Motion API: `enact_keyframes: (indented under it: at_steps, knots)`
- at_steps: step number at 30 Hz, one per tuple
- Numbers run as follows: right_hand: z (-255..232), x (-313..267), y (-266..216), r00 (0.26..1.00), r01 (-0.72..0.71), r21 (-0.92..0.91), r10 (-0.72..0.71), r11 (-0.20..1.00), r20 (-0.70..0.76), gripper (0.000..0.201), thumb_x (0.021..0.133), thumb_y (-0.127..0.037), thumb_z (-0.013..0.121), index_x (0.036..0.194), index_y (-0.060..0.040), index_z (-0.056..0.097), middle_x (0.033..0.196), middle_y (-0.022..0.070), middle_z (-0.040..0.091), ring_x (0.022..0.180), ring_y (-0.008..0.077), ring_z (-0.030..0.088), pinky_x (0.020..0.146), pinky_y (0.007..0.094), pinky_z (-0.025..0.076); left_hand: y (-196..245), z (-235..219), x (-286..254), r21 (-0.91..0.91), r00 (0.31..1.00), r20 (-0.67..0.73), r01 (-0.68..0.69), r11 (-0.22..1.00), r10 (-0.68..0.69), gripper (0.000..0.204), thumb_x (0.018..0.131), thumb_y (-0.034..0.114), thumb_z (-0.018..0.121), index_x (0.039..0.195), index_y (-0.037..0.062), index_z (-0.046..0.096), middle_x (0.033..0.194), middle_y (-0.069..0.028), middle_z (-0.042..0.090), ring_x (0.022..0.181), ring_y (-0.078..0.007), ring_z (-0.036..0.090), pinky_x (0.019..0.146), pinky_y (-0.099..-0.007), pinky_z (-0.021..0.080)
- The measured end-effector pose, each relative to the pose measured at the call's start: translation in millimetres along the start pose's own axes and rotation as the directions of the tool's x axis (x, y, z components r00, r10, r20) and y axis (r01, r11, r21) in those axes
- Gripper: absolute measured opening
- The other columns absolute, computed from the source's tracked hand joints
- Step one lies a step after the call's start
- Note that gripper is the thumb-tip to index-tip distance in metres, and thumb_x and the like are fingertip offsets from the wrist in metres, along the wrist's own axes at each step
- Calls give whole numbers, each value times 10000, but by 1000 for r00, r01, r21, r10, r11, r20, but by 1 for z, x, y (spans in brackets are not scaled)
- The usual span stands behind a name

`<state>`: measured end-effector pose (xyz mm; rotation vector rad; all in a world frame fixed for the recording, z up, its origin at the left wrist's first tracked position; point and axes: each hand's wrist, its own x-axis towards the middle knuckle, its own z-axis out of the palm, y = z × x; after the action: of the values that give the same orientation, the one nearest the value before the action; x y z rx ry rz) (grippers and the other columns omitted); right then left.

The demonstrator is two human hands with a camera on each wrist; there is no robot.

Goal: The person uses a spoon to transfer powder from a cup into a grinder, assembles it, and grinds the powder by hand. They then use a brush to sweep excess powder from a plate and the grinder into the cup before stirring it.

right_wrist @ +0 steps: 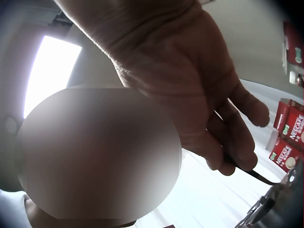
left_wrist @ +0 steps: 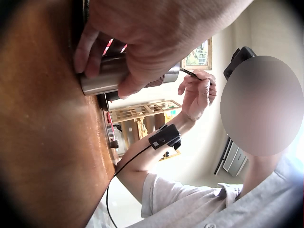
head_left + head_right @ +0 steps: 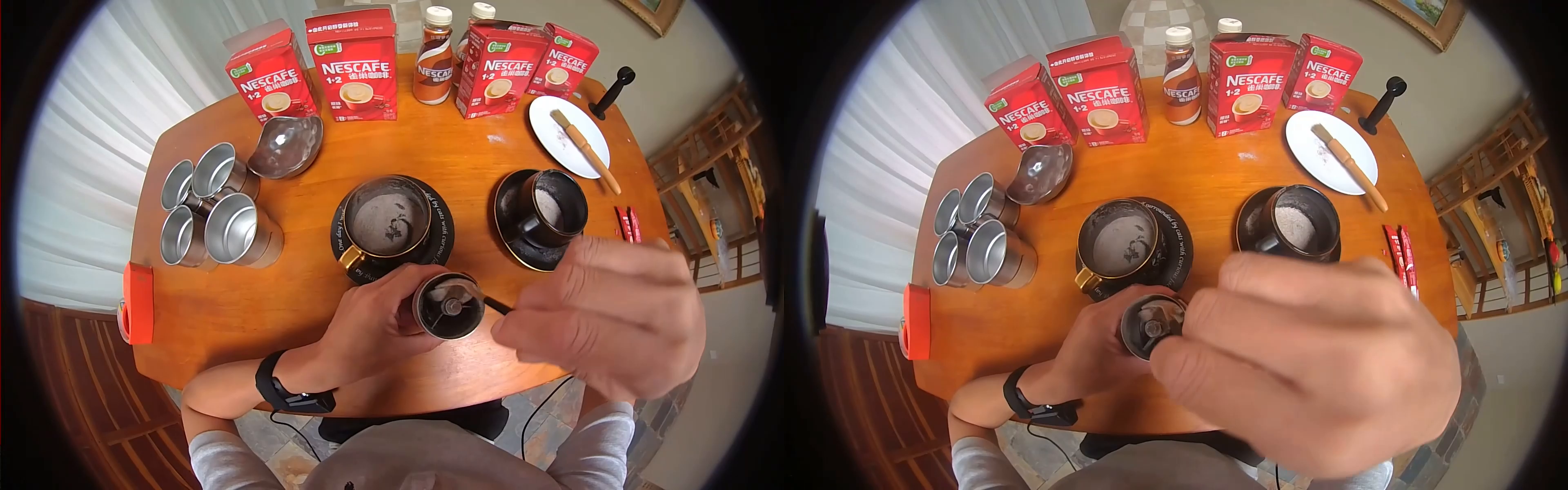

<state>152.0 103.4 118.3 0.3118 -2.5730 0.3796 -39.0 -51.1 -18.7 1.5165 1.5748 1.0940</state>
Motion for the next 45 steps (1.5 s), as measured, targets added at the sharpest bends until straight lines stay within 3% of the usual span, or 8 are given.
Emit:
enact_keyframes:
  at_steps: [14, 20, 25, 29, 31, 35, 38, 45]
  knots:
    - [5, 4, -18, 998, -13, -99, 7, 995, -61, 313, 631, -174, 807, 886, 5, 774, 724, 100, 697, 541, 176, 599, 416, 264, 421, -3, 2, 1, 2, 1000, -12, -27, 1000, 27, 625, 810, 174, 904, 1355, 84, 613, 1163, -104, 746, 1003, -260, 772, 845, -368, 617]
    - [-13, -1, 8, 1000, -15, 69, 14, 998, 7, 189, 829, -154, 798, 893, 22, 776, 749, 118, 724, 570, 192, 641, 514, 284, 490, -4, 1, 0, 13, 1000, -5, -13, 1000, 13, 643, 806, 204, 906, 1362, 82, 608, 1176, -118, 745, 1028, -297, 763, 857, -385, 612]
    - [-11, 3, 15, 907, -325, 382, 399, 865, -132, 192, 936, -127, 690, 918, 49, 766, 757, 121, 739, 621, 160, 683, 538, 263, 507, 1, -1, 0, -37, 992, 48, 118, 992, -116, 629, 808, 87, 908, 1365, 62, 615, 1188, -60, 743, 1068, -122, 719, 916, -306, 592]
    - [-3, 19, 11, 640, -618, 555, 766, 556, -55, 213, 989, -140, 658, 1000, 45, 763, 779, 101, 753, 636, 94, 671, 528, 207, 491, -9, 2, 0, -17, 999, 20, 29, 999, -29, 659, 812, 237, 900, 1371, 70, 595, 1181, -133, 741, 1033, -305, 759, 855, -411, 613]
    - [21, 20, 27, 655, -576, 643, 756, 505, -7, 201, 1039, -144, 654, 1062, 17, 771, 841, 68, 778, 683, 43, 663, 528, 180, 471, -8, 2, 0, -5, 1000, 6, 16, 1000, -16, 659, 813, 244, 901, 1369, 69, 593, 1180, -137, 740, 1036, -307, 758, 858, -417, 612]
    - [61, 27, 47, 639, -667, 573, 761, 476, 112, 215, 1016, -119, 648, 1074, 54, 761, 807, 63, 765, 726, 90, 679, 672, 254, 538, -11, 3, 1, 4, 1000, 6, -1, 1000, 1, 657, 818, 248, 900, 1368, 67, 591, 1184, -140, 740, 1038, -316, 758, 863, -413, 614]
    - [78, 23, 60, 649, -721, 440, 744, 535, 160, 239, 1036, -186, 682, 1095, 31, 764, 852, 55, 760, 750, 85, 676, 640, 250, 532, -1, -2, 1, -7, 993, 62, 104, 995, -103, 663, 830, 111, 898, 1407, 57, 576, 1251, -70, 723, 1084, -113, 719, 871, -294, 618]
    - [58, 17, 61, 692, -722, 217, 696, 657, 192, 268, 971, -216, 706, 1000, 44, 766, 783, 176, 739, 719, 292, 726, 710, 408, 557, -2, -2, 1, -31, 989, 43, 141, 990, -140, 637, 823, 130, 909, 1374, 50, 600, 1171, -59, 740, 1054, -110, 713, 895, -304, 596]
